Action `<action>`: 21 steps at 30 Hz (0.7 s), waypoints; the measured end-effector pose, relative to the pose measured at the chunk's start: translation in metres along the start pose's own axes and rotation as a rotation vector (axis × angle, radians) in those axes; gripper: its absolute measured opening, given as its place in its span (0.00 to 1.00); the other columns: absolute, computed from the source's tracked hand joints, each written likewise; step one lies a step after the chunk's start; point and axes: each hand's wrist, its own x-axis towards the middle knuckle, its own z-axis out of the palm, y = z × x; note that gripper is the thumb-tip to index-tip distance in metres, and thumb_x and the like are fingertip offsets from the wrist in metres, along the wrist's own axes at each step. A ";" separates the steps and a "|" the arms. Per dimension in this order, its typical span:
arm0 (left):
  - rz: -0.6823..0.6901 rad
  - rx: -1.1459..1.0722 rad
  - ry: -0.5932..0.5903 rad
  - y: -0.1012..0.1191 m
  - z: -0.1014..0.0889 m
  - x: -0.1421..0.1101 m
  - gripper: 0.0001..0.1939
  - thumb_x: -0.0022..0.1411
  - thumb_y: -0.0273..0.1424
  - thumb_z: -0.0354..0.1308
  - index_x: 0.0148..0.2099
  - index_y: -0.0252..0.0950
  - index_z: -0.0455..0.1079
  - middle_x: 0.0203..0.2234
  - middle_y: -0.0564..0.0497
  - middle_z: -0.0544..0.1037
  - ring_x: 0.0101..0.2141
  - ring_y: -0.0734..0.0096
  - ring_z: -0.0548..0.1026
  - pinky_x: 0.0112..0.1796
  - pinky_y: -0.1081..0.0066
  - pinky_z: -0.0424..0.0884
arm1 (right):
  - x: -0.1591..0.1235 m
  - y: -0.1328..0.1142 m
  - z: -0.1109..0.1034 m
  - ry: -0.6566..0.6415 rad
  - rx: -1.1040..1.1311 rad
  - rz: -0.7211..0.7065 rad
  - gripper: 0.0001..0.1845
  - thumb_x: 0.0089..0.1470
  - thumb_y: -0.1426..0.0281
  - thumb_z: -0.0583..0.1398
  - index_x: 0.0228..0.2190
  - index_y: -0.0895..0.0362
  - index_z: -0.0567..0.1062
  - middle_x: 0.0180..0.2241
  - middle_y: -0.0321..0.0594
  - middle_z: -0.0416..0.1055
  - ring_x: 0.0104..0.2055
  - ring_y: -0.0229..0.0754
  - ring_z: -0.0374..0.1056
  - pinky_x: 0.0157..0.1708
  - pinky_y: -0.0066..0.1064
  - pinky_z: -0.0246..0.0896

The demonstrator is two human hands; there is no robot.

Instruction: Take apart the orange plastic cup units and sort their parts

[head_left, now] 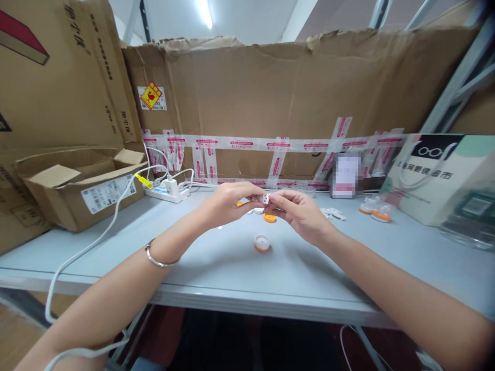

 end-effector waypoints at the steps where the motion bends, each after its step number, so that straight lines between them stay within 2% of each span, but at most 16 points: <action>1: 0.002 -0.009 -0.003 -0.002 0.004 -0.004 0.08 0.59 0.26 0.53 0.41 0.33 0.69 0.32 0.50 0.77 0.33 0.77 0.73 0.34 0.77 0.68 | -0.001 0.003 0.000 0.008 -0.021 0.004 0.11 0.46 0.62 0.62 0.26 0.58 0.75 0.24 0.36 0.72 0.30 0.36 0.68 0.37 0.33 0.61; 7: 0.001 0.101 0.008 0.002 0.015 -0.022 0.09 0.60 0.29 0.51 0.43 0.35 0.69 0.34 0.49 0.77 0.34 0.75 0.73 0.36 0.75 0.68 | -0.006 0.012 0.004 0.038 -0.135 -0.033 0.13 0.43 0.61 0.63 0.22 0.59 0.75 0.22 0.37 0.72 0.26 0.36 0.67 0.31 0.30 0.62; 15: 0.066 0.209 0.113 0.002 0.031 -0.023 0.09 0.60 0.28 0.52 0.40 0.34 0.72 0.32 0.46 0.75 0.33 0.73 0.72 0.35 0.73 0.69 | -0.007 0.016 -0.004 0.055 -0.273 -0.097 0.14 0.44 0.60 0.62 0.22 0.60 0.75 0.22 0.39 0.72 0.27 0.37 0.68 0.29 0.29 0.62; 21: 0.063 0.291 0.120 0.006 0.037 -0.026 0.09 0.61 0.28 0.50 0.39 0.34 0.72 0.28 0.47 0.75 0.30 0.74 0.72 0.33 0.73 0.70 | -0.009 0.019 -0.001 0.094 -0.302 -0.101 0.12 0.43 0.62 0.62 0.23 0.60 0.76 0.22 0.39 0.73 0.26 0.38 0.68 0.29 0.30 0.63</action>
